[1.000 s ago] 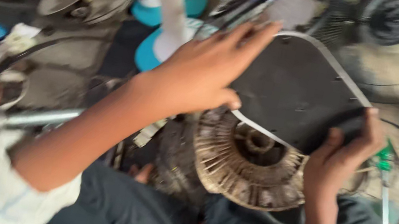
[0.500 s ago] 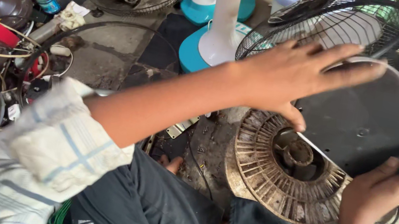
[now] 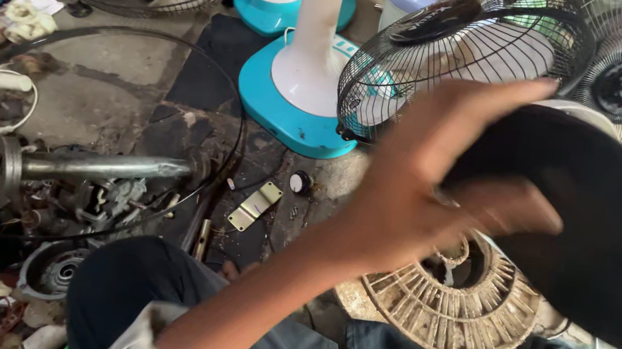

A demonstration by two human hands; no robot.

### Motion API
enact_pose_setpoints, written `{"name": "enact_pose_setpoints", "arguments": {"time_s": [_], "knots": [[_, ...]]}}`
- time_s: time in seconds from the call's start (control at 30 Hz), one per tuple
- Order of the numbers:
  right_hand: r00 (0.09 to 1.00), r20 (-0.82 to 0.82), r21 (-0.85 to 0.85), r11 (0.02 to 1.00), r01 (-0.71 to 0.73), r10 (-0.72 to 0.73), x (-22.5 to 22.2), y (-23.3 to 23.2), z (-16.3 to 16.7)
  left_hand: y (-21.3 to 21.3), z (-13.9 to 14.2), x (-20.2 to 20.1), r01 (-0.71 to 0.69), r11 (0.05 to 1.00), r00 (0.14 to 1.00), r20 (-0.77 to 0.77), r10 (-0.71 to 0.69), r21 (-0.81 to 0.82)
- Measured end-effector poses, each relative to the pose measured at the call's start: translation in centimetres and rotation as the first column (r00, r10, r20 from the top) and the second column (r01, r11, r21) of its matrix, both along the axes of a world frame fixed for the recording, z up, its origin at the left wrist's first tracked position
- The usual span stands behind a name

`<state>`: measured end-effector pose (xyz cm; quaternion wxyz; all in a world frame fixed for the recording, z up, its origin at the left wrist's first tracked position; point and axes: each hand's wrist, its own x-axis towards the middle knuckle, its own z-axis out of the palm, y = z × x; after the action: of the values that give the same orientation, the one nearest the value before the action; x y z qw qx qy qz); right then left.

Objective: The person sits on the floor of a cluttered fan repair workshop and repairs a table fan. They handle the fan's rear housing cover, fit a metal mounting bracket to it, and use a screwdriver to drive screws and secure the bracket to the housing.

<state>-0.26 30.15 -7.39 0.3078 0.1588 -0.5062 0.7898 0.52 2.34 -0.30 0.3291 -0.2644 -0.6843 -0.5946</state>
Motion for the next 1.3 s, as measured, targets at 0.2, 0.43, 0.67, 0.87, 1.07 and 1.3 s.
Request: {"name": "enact_pose_setpoints", "arguments": {"time_s": [0.2, 0.43, 0.67, 0.87, 1.07, 1.3], "knots": [[0.47, 0.22, -0.03, 0.487, -0.873, 0.855, 7.2, -16.4, -2.9, -17.4, 1.7, 1.9, -0.31, 0.936, 0.917, 0.312, 0.248, 0.168], [0.892, 0.378, 0.818, 0.541, -0.196, -0.247, -5.9, -27.3, -16.5, -22.4, -13.4, -6.9, -0.148, 0.859, 0.536, 0.69, 0.487, -0.491], [0.957, 0.247, 0.925, 0.329, -0.188, -0.148, -10.0, -27.6, -19.4, -16.3, -18.0, -9.6, 0.014, 0.729, 0.771, 0.471, 0.428, -0.685], [0.966, 0.213, 0.924, 0.352, -0.151, -0.145, -9.7, -27.3, -19.2, -17.5, -19.5, -9.9, 0.043, 0.879, 0.737, 0.609, 0.294, -0.475], [0.724, 0.663, 0.221, 0.873, -0.435, 0.193, -7.9, -28.9, -13.0, -17.6, -14.8, -8.3, 0.13, 0.99, 0.678, 0.725, -0.123, 0.046], [0.624, 0.559, -0.291, 0.834, -0.468, 0.545, 1.1, -24.4, -9.1, -15.7, -7.6, 0.0, 0.102, 0.974, 0.818, 0.541, -0.198, 0.202]]}}
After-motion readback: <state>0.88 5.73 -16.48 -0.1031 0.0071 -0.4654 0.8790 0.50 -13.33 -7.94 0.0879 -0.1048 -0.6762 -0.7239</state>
